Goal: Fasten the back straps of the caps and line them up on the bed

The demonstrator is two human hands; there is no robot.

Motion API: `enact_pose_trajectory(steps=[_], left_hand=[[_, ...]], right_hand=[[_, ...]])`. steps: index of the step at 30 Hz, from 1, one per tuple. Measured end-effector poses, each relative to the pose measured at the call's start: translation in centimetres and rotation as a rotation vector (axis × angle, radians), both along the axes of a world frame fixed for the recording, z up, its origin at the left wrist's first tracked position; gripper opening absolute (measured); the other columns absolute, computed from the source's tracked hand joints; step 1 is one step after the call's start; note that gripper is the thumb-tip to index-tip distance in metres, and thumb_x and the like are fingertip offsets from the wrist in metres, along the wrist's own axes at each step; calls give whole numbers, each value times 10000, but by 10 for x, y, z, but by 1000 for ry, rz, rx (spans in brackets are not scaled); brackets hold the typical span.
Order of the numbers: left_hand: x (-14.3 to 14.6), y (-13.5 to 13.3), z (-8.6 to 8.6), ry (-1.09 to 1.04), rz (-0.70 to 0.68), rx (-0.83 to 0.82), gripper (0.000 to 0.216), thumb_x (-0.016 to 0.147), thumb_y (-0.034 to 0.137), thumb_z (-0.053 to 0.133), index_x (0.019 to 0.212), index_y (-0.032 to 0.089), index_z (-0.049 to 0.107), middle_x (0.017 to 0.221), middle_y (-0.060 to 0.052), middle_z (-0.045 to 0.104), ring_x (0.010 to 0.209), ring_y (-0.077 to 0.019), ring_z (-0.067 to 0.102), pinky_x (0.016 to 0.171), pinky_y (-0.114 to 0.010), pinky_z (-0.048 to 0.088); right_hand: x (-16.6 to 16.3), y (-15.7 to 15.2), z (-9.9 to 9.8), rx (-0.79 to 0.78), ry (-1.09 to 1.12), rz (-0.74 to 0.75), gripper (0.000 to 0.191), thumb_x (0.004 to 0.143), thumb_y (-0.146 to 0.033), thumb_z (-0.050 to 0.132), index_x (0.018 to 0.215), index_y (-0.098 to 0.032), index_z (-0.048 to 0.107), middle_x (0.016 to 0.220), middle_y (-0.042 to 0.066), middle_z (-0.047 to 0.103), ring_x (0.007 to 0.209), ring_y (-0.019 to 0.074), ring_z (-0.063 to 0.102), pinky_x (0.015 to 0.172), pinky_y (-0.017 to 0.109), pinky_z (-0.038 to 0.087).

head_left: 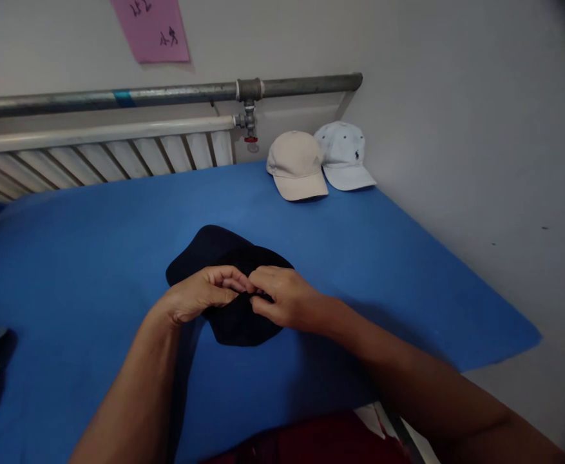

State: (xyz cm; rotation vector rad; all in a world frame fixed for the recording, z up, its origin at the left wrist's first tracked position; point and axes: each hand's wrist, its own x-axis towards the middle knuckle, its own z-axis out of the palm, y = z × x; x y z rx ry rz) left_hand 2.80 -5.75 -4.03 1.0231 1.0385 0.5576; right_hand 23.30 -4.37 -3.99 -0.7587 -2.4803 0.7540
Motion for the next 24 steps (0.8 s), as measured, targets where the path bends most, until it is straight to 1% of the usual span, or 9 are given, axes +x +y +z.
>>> enact_pose_trajectory(steps=[2,5,9,12,17,19,21,22,24], left_hand=[[-2,0,0,4,2,-9,220,681,140,724,898,175,700,827,-6,678,622,-61,509,584,-196,356],[-2,1,-2,-1,-3,0,224,682,147,726,903,169,697,843,-10,676,650,-66,522,599,-195,363],[3,3,-6,13,-13,13,252,644,79,684,881,163,689,842,0,657,731,-84,547,671,-212,388],[5,2,-4,51,-26,50,252,644,77,646,878,166,670,835,6,643,736,-90,537,670,-222,387],[5,-2,7,128,-188,67,251,674,113,604,916,177,623,710,53,539,596,-72,426,559,-216,327],[5,-3,10,171,-198,104,226,695,138,591,917,175,612,702,54,522,582,-73,406,546,-217,313],[4,-3,10,223,-182,148,219,711,160,583,927,173,616,743,37,553,616,-83,440,566,-222,329],[3,-3,10,242,-173,160,223,712,172,589,934,173,618,771,27,574,641,-89,465,583,-226,342],[1,-2,9,257,-161,156,239,708,190,609,947,177,618,804,13,604,685,-104,509,620,-234,367]], right_hand=[[0,-1,3,-13,6,13,57,800,-117,533,783,-171,541,742,6,551,691,131,489,671,266,386],[0,0,4,-40,-11,11,44,806,-128,543,792,-166,561,741,8,551,690,129,493,666,261,390],[-1,2,0,-58,-39,-27,84,771,-103,567,718,-159,534,694,-9,507,652,114,461,626,248,361],[-2,3,-4,-59,-46,-43,109,764,-107,571,684,-157,515,679,-17,489,608,99,423,594,244,335],[-5,-1,-6,-55,-50,-41,56,781,-133,556,731,-155,545,727,0,537,649,109,464,616,244,351],[-4,-1,-3,-60,-69,-54,49,781,-130,557,739,-153,551,735,4,543,666,114,479,633,248,363],[-2,0,1,-85,-103,-52,38,789,-142,566,752,-152,563,749,7,554,671,115,489,641,253,373],[0,1,5,-109,-119,-45,28,795,-169,581,774,-154,574,767,11,569,681,118,499,644,255,378],[5,3,11,-186,-140,-30,93,792,-231,623,854,-166,602,823,17,607,724,130,534,654,256,395]])
